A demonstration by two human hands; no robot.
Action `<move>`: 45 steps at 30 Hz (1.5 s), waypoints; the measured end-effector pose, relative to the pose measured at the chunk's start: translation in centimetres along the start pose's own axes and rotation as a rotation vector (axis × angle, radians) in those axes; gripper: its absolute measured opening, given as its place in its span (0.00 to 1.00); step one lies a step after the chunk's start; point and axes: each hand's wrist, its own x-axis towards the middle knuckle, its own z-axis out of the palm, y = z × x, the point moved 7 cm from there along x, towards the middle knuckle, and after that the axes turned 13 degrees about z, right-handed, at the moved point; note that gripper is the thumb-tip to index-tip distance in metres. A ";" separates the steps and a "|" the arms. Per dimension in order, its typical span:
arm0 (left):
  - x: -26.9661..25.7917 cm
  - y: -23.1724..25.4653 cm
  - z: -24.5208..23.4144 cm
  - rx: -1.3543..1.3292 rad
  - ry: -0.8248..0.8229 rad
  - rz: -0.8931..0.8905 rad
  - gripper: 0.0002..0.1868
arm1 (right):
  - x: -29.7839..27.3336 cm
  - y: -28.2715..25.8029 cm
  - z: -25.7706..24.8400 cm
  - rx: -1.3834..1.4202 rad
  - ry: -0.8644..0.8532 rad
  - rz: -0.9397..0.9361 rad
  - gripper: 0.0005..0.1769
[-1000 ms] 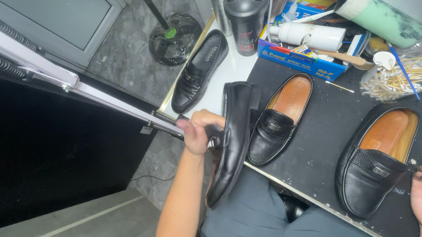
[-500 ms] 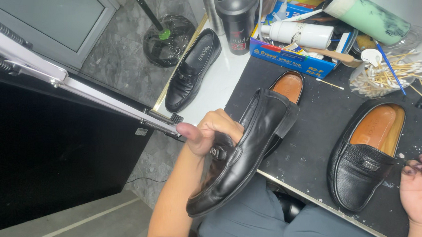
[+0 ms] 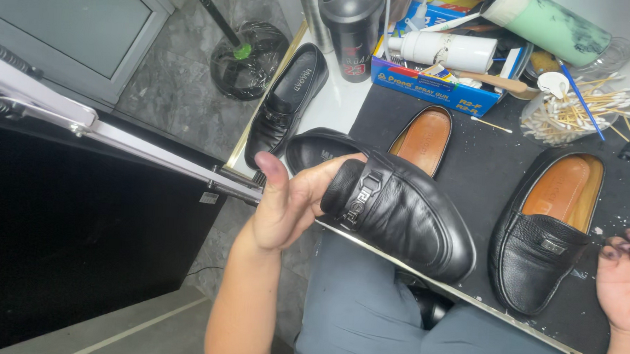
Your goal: The person cleans a pair of black leather loafers using a small green sponge and a white liquid from a bottle. They wipe the exterior and interior of the shoes, focusing on the toe, sides, and metal buckle area, then place the shoes back on the table.
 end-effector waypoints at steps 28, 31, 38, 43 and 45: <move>0.2 -1.5 -0.8 -0.435 0.402 0.174 0.59 | -1.0 0.3 2.4 -0.098 0.075 -0.006 0.10; 0.2 -2.1 -2.2 -0.401 0.530 0.180 0.57 | -1.1 0.4 2.0 -0.095 0.078 -0.005 0.10; 0.5 -1.5 -3.7 -0.030 0.476 0.222 0.53 | -0.8 0.1 0.1 -0.061 0.071 0.002 0.11; 0.7 -1.7 -5.3 0.223 0.456 0.175 0.54 | -0.9 0.0 -0.4 -0.003 0.036 0.007 0.10; 1.2 -2.5 -6.2 0.257 0.428 0.090 0.54 | -1.0 0.0 -0.6 0.005 0.030 0.002 0.10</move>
